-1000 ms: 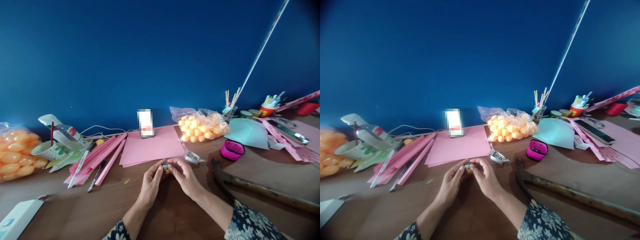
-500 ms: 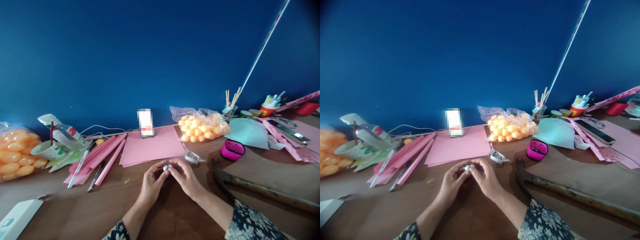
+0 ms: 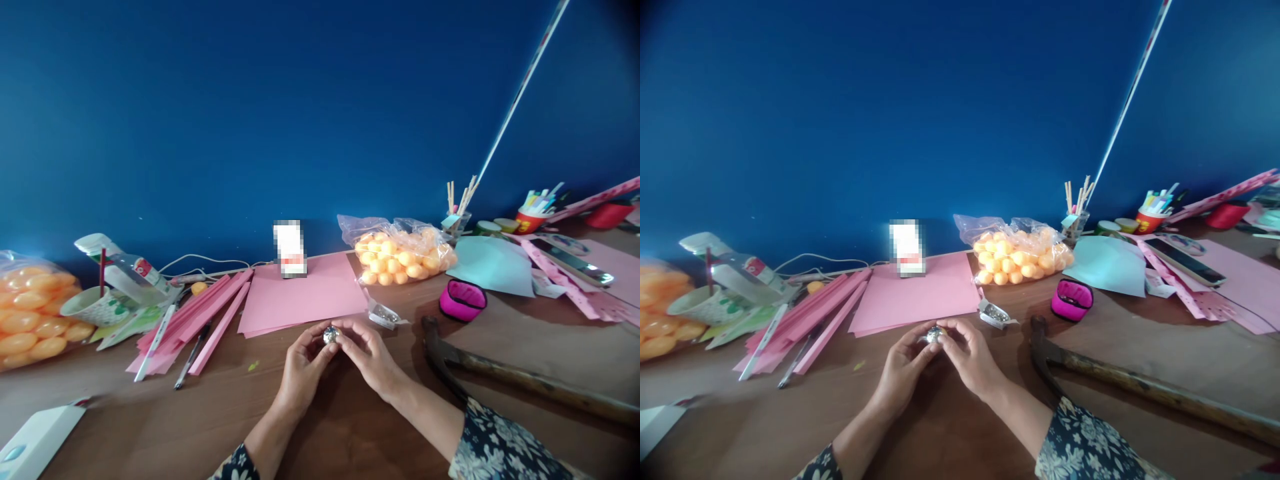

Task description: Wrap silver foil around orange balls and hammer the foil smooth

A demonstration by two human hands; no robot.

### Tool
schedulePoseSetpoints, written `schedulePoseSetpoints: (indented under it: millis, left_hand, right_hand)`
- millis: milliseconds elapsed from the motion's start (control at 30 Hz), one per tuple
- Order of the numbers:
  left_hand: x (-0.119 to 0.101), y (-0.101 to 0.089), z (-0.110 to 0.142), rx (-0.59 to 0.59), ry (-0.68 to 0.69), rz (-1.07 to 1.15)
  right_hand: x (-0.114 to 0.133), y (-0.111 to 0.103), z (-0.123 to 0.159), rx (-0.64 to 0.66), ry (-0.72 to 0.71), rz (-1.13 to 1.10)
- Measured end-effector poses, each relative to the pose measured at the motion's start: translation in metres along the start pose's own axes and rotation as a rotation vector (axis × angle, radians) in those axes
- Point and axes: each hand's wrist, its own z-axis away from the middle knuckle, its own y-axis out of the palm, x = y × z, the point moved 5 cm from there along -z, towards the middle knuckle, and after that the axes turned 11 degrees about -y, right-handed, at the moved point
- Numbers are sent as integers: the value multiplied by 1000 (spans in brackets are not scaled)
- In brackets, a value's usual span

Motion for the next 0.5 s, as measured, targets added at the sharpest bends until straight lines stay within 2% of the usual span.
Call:
schedulePoseSetpoints:
  millis: [167, 267, 400, 500]
  left_hand:
    - [-1, 0, -1, 3, 4, 21]
    - [2, -2, -2, -34, -23, -4]
    - [4, -4, -2, -61, -28, -24]
    - [2, -3, -1, -66, -27, -36]
  right_hand:
    - [19, -5, 1, -31, -77, 172]
    - [40, -21, 11, -60, -148, 319]
    - [59, -68, 34, -49, -264, 690]
    - [55, -117, 54, -5, -238, 1013]
